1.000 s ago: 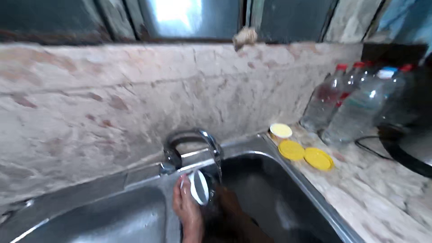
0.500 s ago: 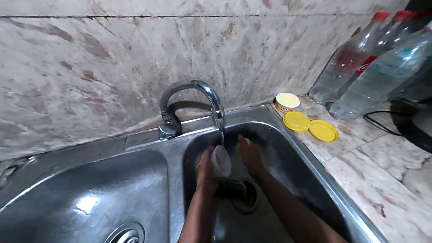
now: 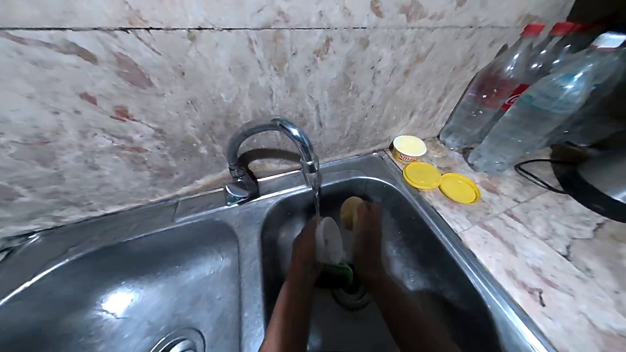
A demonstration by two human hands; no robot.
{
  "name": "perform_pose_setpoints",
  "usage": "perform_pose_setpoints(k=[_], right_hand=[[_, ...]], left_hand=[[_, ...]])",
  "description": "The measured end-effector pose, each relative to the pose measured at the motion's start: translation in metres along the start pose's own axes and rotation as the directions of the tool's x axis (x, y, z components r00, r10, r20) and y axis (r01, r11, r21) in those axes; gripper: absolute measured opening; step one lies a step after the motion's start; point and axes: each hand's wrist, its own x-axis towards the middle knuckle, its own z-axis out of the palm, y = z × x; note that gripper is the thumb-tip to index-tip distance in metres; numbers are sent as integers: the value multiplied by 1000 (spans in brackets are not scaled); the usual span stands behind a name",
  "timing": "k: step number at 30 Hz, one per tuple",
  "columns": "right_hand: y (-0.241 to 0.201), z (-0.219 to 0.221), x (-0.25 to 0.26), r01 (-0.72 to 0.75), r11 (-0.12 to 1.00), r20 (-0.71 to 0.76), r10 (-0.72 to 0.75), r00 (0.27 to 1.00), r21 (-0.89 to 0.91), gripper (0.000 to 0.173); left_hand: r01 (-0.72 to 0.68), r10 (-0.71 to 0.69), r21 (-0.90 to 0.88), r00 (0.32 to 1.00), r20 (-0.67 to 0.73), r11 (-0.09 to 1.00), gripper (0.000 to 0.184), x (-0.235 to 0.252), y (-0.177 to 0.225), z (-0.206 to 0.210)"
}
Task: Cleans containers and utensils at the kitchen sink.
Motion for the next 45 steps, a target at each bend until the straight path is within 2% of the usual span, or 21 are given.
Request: perform_pose_setpoints(k=[3, 8, 10, 12, 13, 15, 17, 18, 20, 22, 24, 26, 29, 32, 34, 36, 37, 38, 40, 42, 45], right_hand=[[7, 14, -9, 122, 977, 109, -104, 989, -177, 34], [28, 22, -17, 413, 829, 322, -301, 898, -377, 33], [21, 15, -25, 539, 737, 496, -317, 809, -408, 36], [0, -1, -25, 563, 734, 739, -125, 662, -380, 49], [-9, -11, -23, 582, 743, 790, -119, 601, -331, 50], [-17, -35, -15, 692, 694, 735, -362, 574, -199, 35], [-16, -72, 8, 745, 590, 557, -521, 646, -311, 26], [-15, -96, 25, 677, 561, 461, -497, 735, -476, 24], [-14, -141, 62, 362, 522, 241, -286, 927, -772, 28], [2, -180, 95, 140, 427, 64, -187, 980, -893, 32], [26, -212, 113, 64, 316, -2, -204, 979, -947, 29], [38, -233, 115, 136, 232, 54, -328, 943, -963, 20], [39, -248, 97, 298, 160, 181, -506, 843, -941, 21], [19, -237, 62, 420, 318, 158, -607, 779, -850, 25], [4, -219, 34, 395, 598, 19, -536, 844, -697, 21], [-5, -195, 14, 182, 945, -84, -212, 974, -273, 18], [-6, -182, 9, -20, 999, -38, 22, 999, 41, 19], [-4, -169, 8, -231, 933, 58, 224, 973, 275, 22], [8, -147, 9, -489, 751, 210, 443, 871, 444, 25], [17, -130, 10, -542, 731, 203, 506, 838, 415, 24], [25, -113, 5, -453, 867, 142, 432, 891, 207, 29]], left_hand=[[133, -115, -234, 989, 88, 963, 42, -2, -1, 4], [2, 1, -155, 1000, 15, 988, 34, -5, 4, -1], [-130, 132, -23, 987, 87, 991, 33, -3, 3, -14], [-100, 103, -38, 990, 99, 994, 35, -4, 7, -18], [-69, 82, -113, 989, 119, 991, 37, -2, 7, -18], [43, 5, -295, 987, 158, 954, 43, -3, 10, -15], [230, -111, -482, 959, 262, 846, 51, 3, 5, -16], [295, -140, -549, 942, 306, 782, 54, 7, 2, -16], [346, -186, -527, 924, 334, 776, 54, 7, -1, -10], [392, -233, -409, 893, 385, 824, 58, 2, -3, 1], [431, -296, -277, 858, 420, 859, 69, -3, -2, 16], [447, -339, -194, 844, 416, 873, 69, -8, 0, 26], [318, -264, -128, 910, 319, 940, 57, -7, -5, 30], [19, -20, 12, 992, 122, 1000, 40, 0, -12, 24], [2, -4, 24, 996, 89, 1000, 41, -2, -9, 23], [152, -133, -110, 977, 165, 982, 50, -6, -4, 26], [231, -185, -185, 954, 237, 955, 56, -8, -4, 27], [298, -217, -235, 923, 316, 925, 61, -11, -5, 28], [371, -238, -258, 871, 429, 892, 66, -16, -8, 33], [395, -235, -251, 838, 493, 884, 72, -23, -6, 38], [352, -181, -226, 817, 547, 908, 72, -28, -6, 40]])
